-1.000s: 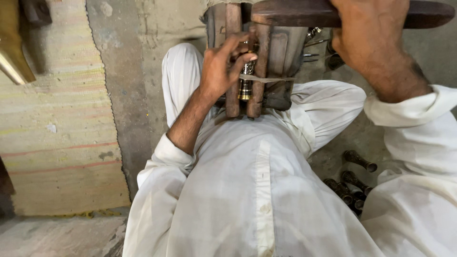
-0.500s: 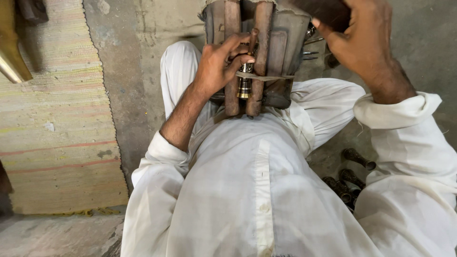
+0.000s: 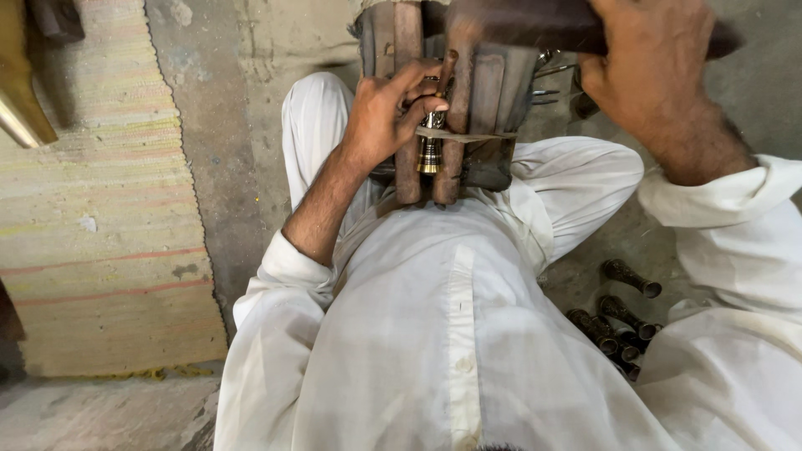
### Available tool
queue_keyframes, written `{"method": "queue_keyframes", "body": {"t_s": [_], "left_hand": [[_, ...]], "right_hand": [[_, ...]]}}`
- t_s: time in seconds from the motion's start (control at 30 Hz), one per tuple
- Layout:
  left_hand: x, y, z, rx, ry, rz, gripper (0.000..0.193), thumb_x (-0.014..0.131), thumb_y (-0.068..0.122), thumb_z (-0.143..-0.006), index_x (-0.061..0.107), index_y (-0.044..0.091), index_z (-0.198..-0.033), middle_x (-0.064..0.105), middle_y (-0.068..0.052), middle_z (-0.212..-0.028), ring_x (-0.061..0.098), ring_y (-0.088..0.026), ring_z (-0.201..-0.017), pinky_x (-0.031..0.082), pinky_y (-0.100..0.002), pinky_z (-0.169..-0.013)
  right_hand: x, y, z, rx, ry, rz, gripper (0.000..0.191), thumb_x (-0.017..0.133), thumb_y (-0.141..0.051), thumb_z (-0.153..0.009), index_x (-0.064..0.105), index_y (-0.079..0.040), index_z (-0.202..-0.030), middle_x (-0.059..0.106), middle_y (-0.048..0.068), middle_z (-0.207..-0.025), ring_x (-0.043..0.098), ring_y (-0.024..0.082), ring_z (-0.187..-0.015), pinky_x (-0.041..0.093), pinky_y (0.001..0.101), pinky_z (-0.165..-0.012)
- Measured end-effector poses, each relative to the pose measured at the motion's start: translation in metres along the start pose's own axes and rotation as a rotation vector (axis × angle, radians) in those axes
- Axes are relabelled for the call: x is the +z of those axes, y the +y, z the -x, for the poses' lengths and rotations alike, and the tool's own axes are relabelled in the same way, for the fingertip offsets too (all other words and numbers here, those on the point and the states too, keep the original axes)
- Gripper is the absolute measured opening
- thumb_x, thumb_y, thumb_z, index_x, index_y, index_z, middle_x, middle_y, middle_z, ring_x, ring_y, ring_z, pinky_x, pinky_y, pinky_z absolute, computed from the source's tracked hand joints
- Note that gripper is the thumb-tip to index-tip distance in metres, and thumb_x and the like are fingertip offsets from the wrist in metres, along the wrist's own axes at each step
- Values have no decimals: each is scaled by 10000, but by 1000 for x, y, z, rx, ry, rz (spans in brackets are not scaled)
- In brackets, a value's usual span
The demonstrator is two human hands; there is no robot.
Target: The person sits on the floor with a brass vase held against a wooden support and decorates its surface, holding a small punch against the metal and striking it with a wooden mallet, rotating the vase to work on different areas.
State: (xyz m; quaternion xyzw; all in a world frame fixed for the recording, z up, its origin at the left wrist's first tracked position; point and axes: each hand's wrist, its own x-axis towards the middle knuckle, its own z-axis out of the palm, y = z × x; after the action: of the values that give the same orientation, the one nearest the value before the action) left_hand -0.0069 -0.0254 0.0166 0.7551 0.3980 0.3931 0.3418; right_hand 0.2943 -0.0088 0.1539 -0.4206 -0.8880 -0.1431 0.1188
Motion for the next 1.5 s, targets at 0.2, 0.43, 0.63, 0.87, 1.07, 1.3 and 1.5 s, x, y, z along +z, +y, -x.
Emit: {"method": "queue_keyframes", "body": {"t_s": [0.2, 0.43, 0.63, 0.87, 1.07, 1.3, 1.5], "left_hand": [[0, 3, -1, -85, -19, 25, 426, 817, 138, -957, 610, 88, -1326, 804, -110, -1057, 796, -222, -1007, 653, -350, -830], [0, 1, 0, -1, 24, 33, 428, 822, 116, -960, 599, 67, -1322, 782, -134, -1146, 774, -246, -1095, 647, -341, -891], [1, -2, 1, -17, 15, 27, 412, 812, 108, -961, 610, 73, -1319, 806, -98, -1064, 792, -234, -1065, 651, -345, -882], [-1, 2, 0, -9, 3, 58, 422, 806, 99, -967, 606, 69, -1337, 799, -108, -1088, 792, -239, -1062, 655, -344, -870], [0, 0, -1, 38, 17, 67, 424, 801, 86, -967, 602, 73, -1341, 797, -108, -1112, 788, -239, -1074, 657, -341, -893], [-2, -1, -1, 28, -13, 56, 432, 813, 70, -946, 605, 76, -1325, 794, -106, -1111, 795, -221, -1032, 653, -332, -845], [-2, 3, -2, 29, -67, 63, 418, 787, 42, -959, 615, 83, -1338, 792, -101, -1092, 803, -208, -1023, 666, -313, -829]], "right_hand": [[7, 9, 2, 104, -89, -150, 289, 847, -47, -869, 710, -27, -1123, 661, 103, -873, 663, 273, -825, 480, 403, -809], [22, 10, 5, 117, -7, -323, 258, 778, -60, -901, 648, 7, -1113, 656, 105, -912, 656, 251, -801, 491, 377, -811], [22, 8, 3, 483, -119, -646, 299, 834, -173, -1009, 635, 8, -1141, 623, 135, -915, 593, 304, -718, 459, 420, -656], [25, 8, 4, 105, 36, -288, 292, 824, -52, -906, 638, -5, -1127, 637, 99, -940, 630, 257, -844, 476, 404, -823], [19, 8, 1, 221, -81, -360, 331, 861, -32, -877, 697, -26, -1164, 634, 129, -888, 622, 326, -766, 476, 452, -737], [17, 10, 5, 245, -8, -363, 300, 783, -20, -854, 667, -2, -1129, 646, 116, -935, 632, 309, -814, 483, 430, -757], [19, 13, 14, 15, 52, -181, 348, 785, 28, -832, 652, -18, -1150, 671, 87, -1039, 638, 251, -975, 487, 388, -913]]}}
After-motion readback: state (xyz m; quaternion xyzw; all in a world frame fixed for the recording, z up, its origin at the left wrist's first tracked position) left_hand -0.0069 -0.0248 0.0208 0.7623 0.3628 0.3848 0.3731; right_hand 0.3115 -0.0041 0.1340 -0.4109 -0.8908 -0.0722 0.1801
